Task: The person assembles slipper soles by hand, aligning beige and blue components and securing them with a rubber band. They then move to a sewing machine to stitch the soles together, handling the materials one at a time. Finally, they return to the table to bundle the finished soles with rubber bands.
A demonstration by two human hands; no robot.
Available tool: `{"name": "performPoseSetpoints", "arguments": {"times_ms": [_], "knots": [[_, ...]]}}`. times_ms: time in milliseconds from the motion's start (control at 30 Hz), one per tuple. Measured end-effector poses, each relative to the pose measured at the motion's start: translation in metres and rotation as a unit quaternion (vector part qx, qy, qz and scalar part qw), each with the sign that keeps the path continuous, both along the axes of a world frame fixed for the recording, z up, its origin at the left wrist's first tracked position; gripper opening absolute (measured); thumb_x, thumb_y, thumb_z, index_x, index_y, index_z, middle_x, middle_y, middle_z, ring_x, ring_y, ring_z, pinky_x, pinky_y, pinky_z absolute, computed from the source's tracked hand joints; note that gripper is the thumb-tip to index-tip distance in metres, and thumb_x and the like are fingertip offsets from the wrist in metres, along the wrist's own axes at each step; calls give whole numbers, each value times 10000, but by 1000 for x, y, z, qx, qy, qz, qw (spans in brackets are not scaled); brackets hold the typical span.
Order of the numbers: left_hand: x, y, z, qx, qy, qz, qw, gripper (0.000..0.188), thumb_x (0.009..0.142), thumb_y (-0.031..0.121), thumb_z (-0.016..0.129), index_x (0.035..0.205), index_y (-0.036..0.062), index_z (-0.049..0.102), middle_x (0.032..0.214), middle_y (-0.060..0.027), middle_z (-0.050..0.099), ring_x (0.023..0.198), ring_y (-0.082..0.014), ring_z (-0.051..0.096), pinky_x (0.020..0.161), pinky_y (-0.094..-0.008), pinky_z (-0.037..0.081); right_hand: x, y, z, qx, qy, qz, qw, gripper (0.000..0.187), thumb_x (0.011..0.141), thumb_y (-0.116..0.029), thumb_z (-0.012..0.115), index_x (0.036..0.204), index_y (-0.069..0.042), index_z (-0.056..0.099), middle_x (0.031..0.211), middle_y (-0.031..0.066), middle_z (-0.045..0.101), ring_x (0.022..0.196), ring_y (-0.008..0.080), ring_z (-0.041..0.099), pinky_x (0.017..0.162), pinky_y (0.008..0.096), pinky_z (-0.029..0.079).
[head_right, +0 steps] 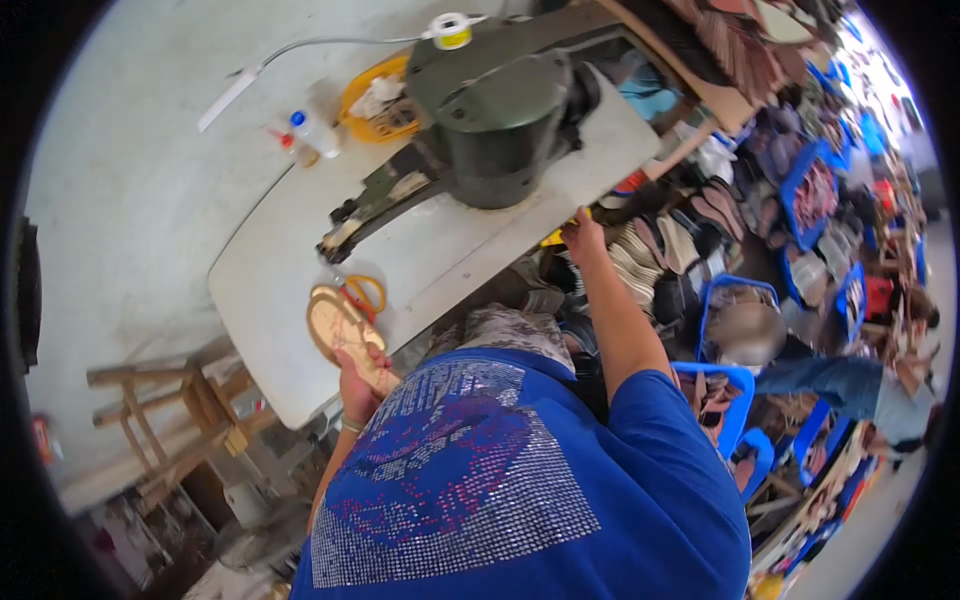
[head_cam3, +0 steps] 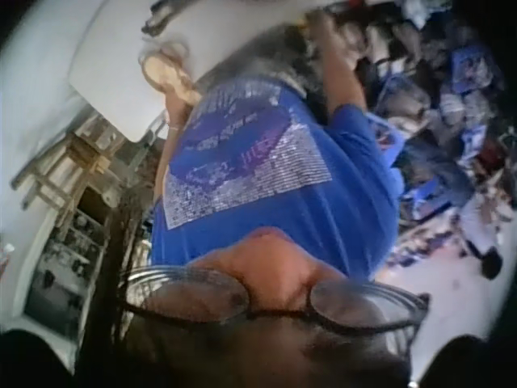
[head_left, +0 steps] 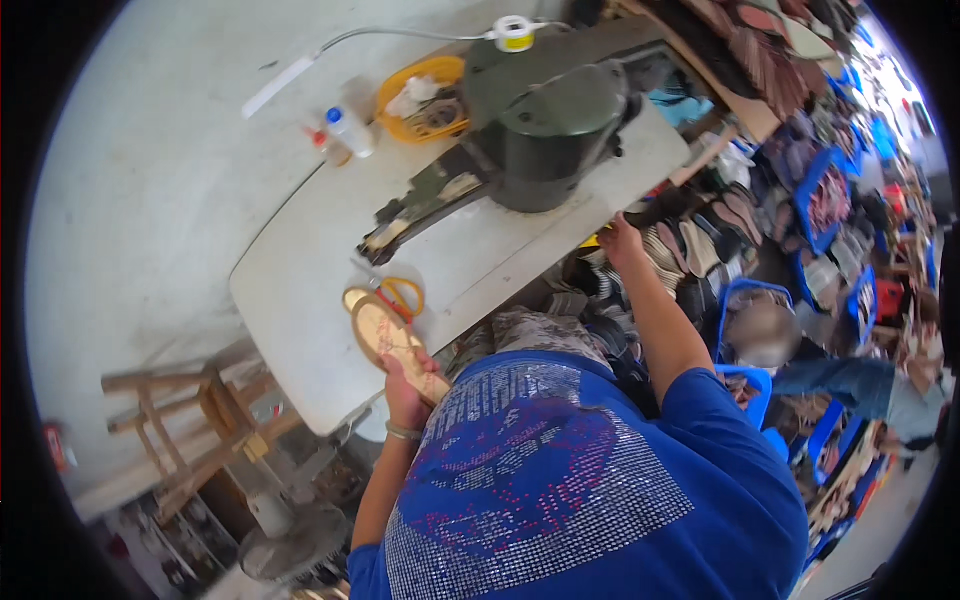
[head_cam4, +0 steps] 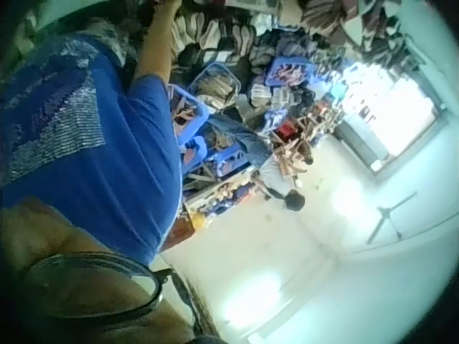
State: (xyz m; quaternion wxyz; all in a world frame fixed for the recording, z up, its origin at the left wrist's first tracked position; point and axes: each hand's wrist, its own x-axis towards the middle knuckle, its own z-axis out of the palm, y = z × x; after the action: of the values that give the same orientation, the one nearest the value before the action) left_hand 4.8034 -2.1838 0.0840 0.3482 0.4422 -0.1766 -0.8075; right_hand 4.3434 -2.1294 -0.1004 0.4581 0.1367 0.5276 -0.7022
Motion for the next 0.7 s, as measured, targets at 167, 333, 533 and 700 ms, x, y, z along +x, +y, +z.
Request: {"name": "performPoseSetpoints", "arguments": {"times_ms": [167,333,533,700], "knots": [[1,0,1,-38,-44,36,998,568,947,572,322,896,33,496,741,-56,493,708,-177,508,644,-306,458,-14,-2,-35,-65,-22,-36,997,197,931,-202,537,1025,-30,550,1018,105,612,947,249,604,830,369,516],[20,6,-2,-27,-58,157,986,519,971,511,335,1222,67,431,775,-18,463,659,-121,439,646,-275,439,-10,0,-27,-89,-83,-23,992,259,953,-235,501,1104,-27,533,1110,100,581,1066,266,543,936,402,438],[61,-26,-59,4,-154,171,973,412,900,525,518,915,115,476,695,-6,472,588,-127,488,566,-288,479,-4,19,-47,30,137,109,984,212,930,-204,501,1027,-41,596,837,75,623,788,231,599,637,368,463],[123,-48,-109,-1,-164,155,974,233,945,318,494,762,187,435,595,42,376,528,-104,425,506,-283,421,153,-22,62,367,740,172,537,388,843,-224,541,1164,-7,514,1017,179,608,975,315,581,867,418,459]]}}
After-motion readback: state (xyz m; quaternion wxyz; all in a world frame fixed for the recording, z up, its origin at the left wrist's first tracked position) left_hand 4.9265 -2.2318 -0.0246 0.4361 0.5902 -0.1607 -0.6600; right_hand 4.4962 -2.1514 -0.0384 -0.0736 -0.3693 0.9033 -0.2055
